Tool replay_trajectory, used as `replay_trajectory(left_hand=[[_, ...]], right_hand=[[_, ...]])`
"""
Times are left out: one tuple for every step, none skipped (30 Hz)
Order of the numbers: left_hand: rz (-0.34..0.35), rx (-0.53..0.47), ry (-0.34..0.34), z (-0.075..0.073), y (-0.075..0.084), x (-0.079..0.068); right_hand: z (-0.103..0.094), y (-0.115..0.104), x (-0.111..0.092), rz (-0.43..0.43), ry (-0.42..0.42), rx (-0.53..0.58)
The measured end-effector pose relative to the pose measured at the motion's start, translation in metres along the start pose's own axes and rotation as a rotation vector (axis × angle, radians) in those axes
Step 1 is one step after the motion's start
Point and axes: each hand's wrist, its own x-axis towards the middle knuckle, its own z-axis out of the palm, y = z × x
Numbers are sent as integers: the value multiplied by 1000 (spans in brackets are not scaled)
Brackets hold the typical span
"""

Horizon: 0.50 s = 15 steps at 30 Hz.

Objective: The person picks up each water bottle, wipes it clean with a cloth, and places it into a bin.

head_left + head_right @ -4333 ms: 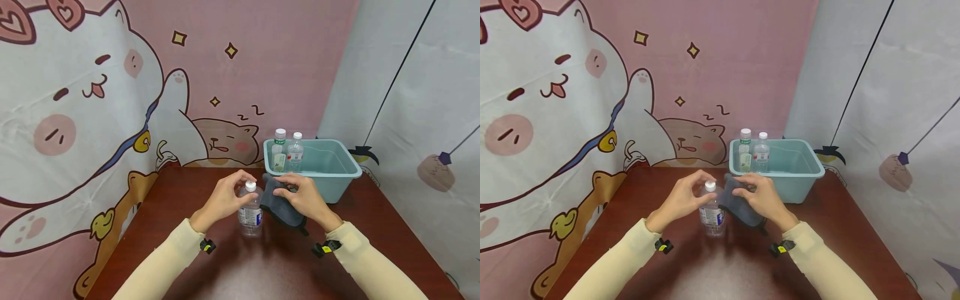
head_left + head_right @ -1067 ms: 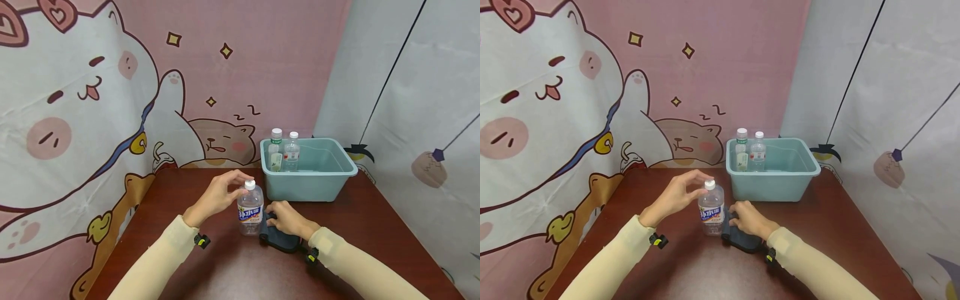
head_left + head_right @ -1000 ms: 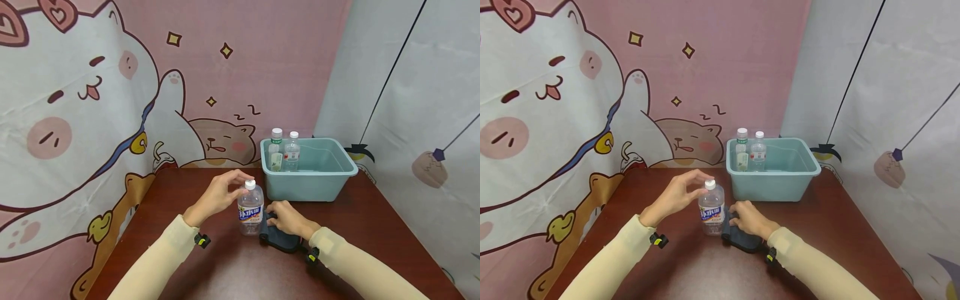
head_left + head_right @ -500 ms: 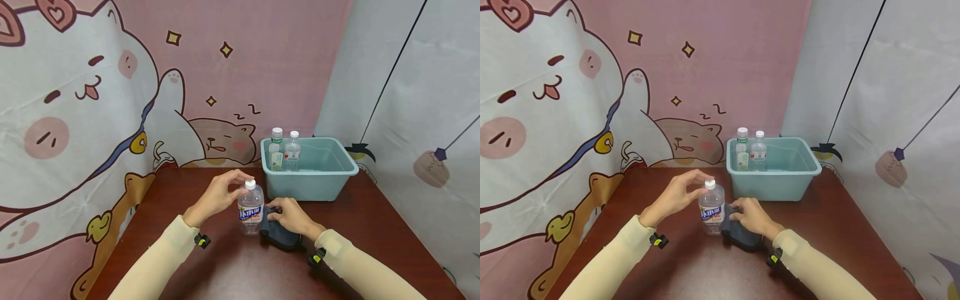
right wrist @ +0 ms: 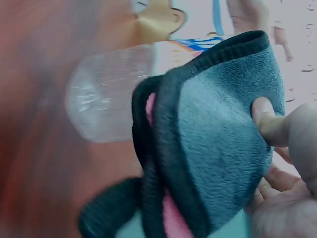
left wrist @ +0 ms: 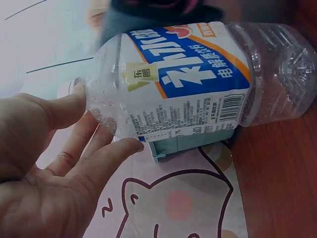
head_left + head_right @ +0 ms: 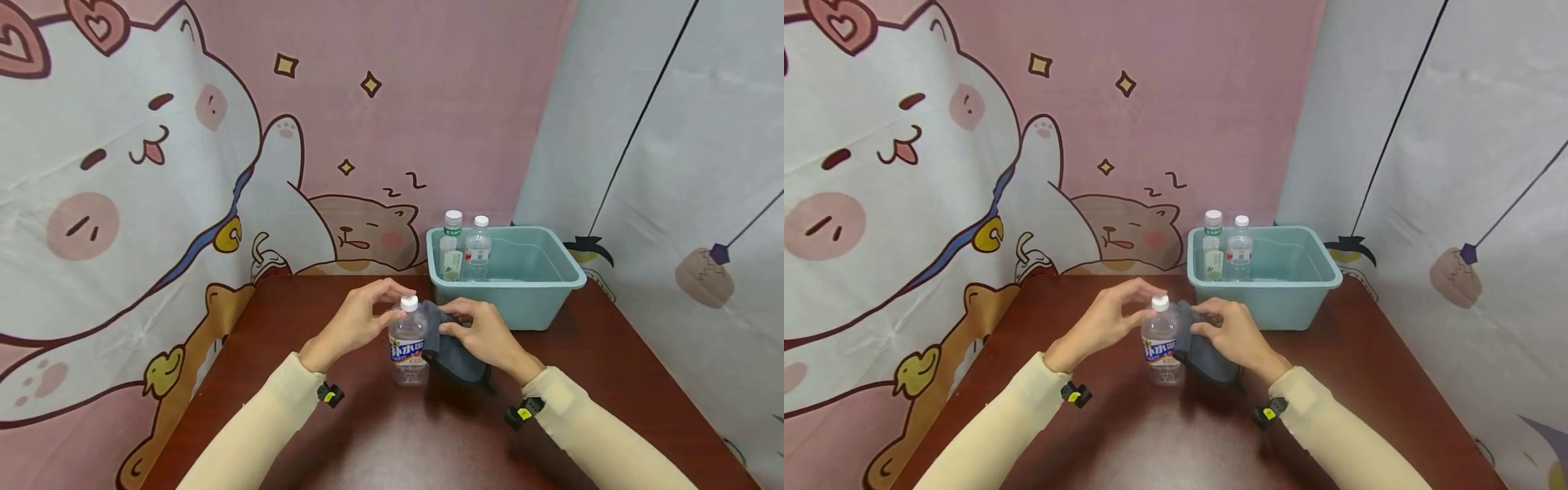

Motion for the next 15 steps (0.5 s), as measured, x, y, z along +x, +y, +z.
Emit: replay_trajectory(left_hand=[[3,3,0,0,0,0],[6,7,1,0,1,0],[11,12,3,-1,1,0],[16,14,6,-1,2,0],[19,18,9,-1,2,1],[19,22,10,-2,3,1],[18,24,12,-2,3,0],[18,24,12,-2,3,0],[17,23,11,-2,3,0],[15,24,9,-2,3,0],[14,25,7,-2,3,0],[17,23,6,-2,3,0],[19,22,5,-2,3,0],[21,22,4,-1,2,0],[22,21,4,-1,2,-1]], right_hand=[[-2,-4,2,-20,18,-7],[-4,-8,5,-43,35,-12],[-6,-12,7,-66,49,-19],[-7,-16,10,-84,58,-22],[-7,-20,12,-101,65,-25],[-7,-23,15,-118,68,-32],[-7,-25,17,-130,71,-36],[-7,-27,19,-137,72,-37],[-7,-29,20,-139,72,-37],[-6,-30,21,-137,70,-36],[-6,-31,21,-136,69,-37],[-6,-32,21,-132,67,-36],[-5,-32,21,-129,67,-34],[-5,-33,20,-126,66,-33],[-5,-33,20,-123,64,-33]])
